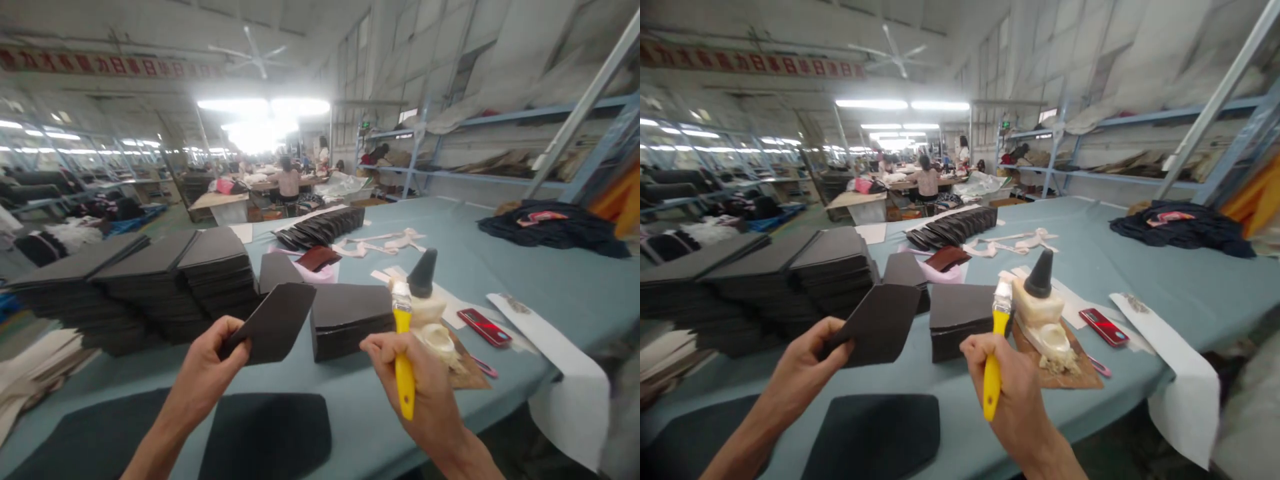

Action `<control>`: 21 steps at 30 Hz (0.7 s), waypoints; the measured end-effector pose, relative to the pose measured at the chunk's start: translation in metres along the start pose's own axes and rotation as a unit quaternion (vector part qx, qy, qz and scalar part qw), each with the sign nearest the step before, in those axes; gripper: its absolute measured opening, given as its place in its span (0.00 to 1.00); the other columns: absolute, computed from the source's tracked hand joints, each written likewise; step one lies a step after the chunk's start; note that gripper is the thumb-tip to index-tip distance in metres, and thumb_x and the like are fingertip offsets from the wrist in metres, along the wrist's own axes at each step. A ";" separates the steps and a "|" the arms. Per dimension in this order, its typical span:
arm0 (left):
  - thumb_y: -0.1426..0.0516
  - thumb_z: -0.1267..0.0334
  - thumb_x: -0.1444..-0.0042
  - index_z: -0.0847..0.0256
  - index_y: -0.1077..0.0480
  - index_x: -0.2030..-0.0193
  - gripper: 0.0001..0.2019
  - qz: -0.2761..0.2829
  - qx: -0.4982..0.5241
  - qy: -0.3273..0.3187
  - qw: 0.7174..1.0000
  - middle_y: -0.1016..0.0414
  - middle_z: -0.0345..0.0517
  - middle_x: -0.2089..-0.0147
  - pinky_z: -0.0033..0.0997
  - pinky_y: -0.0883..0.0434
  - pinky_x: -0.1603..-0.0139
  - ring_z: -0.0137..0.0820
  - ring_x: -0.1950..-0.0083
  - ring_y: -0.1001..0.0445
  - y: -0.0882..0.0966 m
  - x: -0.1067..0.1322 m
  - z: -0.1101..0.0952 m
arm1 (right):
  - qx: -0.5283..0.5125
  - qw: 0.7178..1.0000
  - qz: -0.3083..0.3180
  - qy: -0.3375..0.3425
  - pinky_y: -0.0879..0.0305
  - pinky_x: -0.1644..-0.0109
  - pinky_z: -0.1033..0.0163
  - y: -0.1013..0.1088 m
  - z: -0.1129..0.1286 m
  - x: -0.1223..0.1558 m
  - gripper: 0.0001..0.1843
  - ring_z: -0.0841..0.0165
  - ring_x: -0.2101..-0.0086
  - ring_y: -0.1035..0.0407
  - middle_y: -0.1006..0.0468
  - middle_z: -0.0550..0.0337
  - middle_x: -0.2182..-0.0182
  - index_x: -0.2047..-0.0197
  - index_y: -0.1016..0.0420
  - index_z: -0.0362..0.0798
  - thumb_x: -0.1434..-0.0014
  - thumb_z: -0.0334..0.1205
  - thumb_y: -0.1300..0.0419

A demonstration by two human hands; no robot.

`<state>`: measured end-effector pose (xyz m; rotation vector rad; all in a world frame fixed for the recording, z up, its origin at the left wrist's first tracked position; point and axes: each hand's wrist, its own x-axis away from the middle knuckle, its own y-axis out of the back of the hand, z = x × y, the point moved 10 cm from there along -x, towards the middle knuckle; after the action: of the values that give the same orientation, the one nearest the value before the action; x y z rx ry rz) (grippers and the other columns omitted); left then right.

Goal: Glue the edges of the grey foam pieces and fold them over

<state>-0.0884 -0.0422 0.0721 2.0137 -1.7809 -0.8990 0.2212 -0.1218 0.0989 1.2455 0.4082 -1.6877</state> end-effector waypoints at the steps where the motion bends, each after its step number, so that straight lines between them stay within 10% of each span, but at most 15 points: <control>1: 0.39 0.42 0.45 0.57 0.25 0.67 0.19 0.002 0.004 0.004 1.000 0.26 0.42 0.70 0.32 0.31 0.67 0.36 0.68 0.29 0.004 0.006 0.005 | -0.003 1.000 0.004 0.015 0.20 0.67 0.69 -0.006 0.005 -0.008 0.13 0.69 0.70 0.16 0.15 0.64 0.67 0.61 0.37 0.56 0.28 0.31 0.38; 11: 0.40 0.48 0.42 0.54 0.24 0.64 0.13 -0.032 -0.026 -0.010 0.999 0.21 0.41 0.68 0.32 0.30 0.63 0.37 0.66 0.25 0.044 0.055 0.020 | -0.017 0.982 0.124 0.144 0.20 0.57 0.65 -0.064 0.085 -0.057 0.10 0.62 0.54 0.12 0.11 0.51 0.51 0.59 0.35 0.53 0.28 0.33 0.37; 21: 0.43 0.51 0.39 0.54 0.23 0.63 0.12 -0.038 -0.027 -0.044 0.998 0.22 0.42 0.66 0.33 0.29 0.61 0.37 0.64 0.25 0.056 0.092 0.004 | 0.006 0.974 0.124 0.188 0.30 0.66 0.67 -0.057 0.122 -0.036 0.11 0.70 0.71 0.19 0.16 0.63 0.68 0.60 0.33 0.52 0.31 0.25 0.44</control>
<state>-0.1316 -0.1404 0.0802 2.0490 -1.7169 -1.0623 0.1076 -0.1650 0.1664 1.5610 0.4461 -1.2456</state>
